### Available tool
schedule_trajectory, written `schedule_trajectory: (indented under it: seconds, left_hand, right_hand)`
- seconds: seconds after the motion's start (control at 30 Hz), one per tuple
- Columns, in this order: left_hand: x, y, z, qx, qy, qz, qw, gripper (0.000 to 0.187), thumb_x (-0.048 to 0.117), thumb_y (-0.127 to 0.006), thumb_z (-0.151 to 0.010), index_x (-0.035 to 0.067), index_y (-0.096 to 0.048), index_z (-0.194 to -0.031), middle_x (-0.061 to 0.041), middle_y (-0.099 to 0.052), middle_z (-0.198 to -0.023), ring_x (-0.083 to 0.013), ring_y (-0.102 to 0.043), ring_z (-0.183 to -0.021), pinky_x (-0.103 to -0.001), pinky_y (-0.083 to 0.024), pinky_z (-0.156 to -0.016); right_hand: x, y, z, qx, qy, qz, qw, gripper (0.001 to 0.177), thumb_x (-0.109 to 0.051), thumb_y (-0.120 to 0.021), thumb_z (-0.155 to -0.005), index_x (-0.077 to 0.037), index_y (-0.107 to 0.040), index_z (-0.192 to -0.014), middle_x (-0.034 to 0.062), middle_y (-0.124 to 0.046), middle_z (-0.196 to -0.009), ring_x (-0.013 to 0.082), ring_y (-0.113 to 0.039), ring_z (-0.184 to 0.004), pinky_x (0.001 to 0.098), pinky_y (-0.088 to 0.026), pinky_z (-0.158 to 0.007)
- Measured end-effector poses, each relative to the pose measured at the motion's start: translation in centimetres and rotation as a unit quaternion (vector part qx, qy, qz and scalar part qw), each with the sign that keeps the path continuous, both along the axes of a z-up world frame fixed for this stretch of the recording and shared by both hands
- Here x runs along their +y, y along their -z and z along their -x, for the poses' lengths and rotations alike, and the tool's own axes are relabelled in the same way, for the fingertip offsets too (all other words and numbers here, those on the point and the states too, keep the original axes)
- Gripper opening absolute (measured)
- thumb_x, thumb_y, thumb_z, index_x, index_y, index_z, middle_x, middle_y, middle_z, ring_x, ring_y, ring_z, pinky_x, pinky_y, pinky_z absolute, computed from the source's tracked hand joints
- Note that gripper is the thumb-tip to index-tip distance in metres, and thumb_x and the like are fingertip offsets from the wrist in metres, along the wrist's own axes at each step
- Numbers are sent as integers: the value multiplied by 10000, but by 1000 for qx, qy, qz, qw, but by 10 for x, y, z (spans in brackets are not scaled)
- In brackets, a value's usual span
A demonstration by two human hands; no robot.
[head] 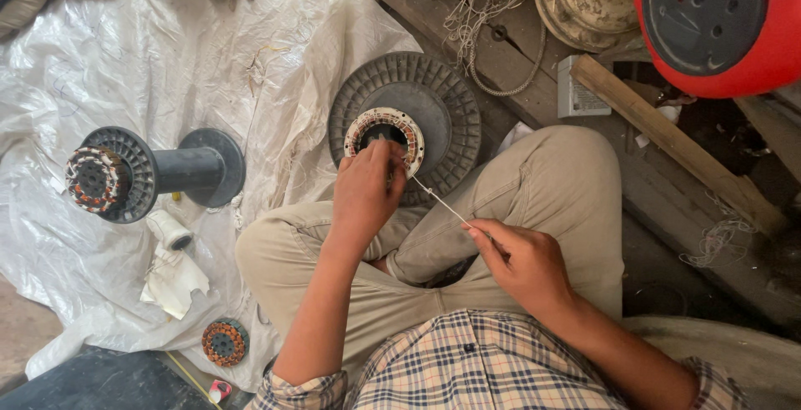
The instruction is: The person sits on the floor and winds white thread around the copper coils of a motor stator. They hold the stator with one hand and wrap the thread with the other, securing the windings.
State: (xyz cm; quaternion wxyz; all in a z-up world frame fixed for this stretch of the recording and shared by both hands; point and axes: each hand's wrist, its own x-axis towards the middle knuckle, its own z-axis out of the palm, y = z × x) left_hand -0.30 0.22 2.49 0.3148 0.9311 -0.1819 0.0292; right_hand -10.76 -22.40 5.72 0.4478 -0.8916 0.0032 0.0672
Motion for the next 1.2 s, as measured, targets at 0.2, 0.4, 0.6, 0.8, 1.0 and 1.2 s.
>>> schedule_trajectory:
  seconds: [0.2, 0.4, 0.6, 0.8, 1.0, 1.2]
  left_hand:
    - [-2, 3, -8, 57, -31, 26, 998, 178, 121, -724, -871, 125, -601, -1000, 14, -720, -894, -217, -697, -851, -376, -417, -735]
    - [1, 0, -12, 134, -40, 61, 988, 190, 201, -740, -894, 124, -607, -1005, 22, -722, -871, -167, -710, -733, -334, -446, -706]
    - [0, 1, -5, 44, -24, 16, 999, 105, 165, -742, -946, 135, -644, -969, 3, -690, -879, -207, -652, -743, -382, -399, -747]
    - [6, 4, 2, 28, 24, 4, 999, 313, 315, -797, -856, 91, -642, -1011, -41, -638, -965, -260, -609, -933, -398, -391, -799]
    - [3, 11, 7, -4, 2, -42, 999, 261, 296, -793, -851, 130, -689, -1024, -30, -613, -931, -253, -586, -902, -403, -387, -804]
    - [5, 21, 11, -54, -13, -5, 998, 248, 287, -827, -838, 146, -677, -978, -10, -622, -935, -243, -579, -903, -394, -387, -812]
  right_hand:
    - [3, 8, 1, 37, 6, -7, 999, 210, -232, -689, -937, -92, -790, -1057, 52, -619, -518, 92, -504, -384, 294, -351, -389]
    - [-2, 5, -1, 50, 58, -105, 992, 209, -172, -675, -966, -51, -787, -1095, -28, -536, -511, 28, -378, -440, 261, -261, -404]
    - [-16, 8, 5, 63, 70, -101, 990, 225, -187, -668, -976, -58, -793, -1112, -58, -509, -511, 13, -335, -450, 251, -226, -420]
    - [-26, 24, 17, 113, 82, -82, 987, 252, -207, -630, -990, -66, -790, -1122, -55, -498, -485, 20, -328, -436, 254, -232, -414]
    - [-23, 37, 30, 92, 39, -52, 994, 222, -201, -660, -964, -88, -815, -1077, 28, -486, -451, 56, -369, -390, 278, -257, -393]
    - [-21, 35, 28, 42, 9, -13, 999, 197, -162, -682, -931, -77, -796, -1067, 55, -646, -519, 97, -500, -361, 294, -347, -378]
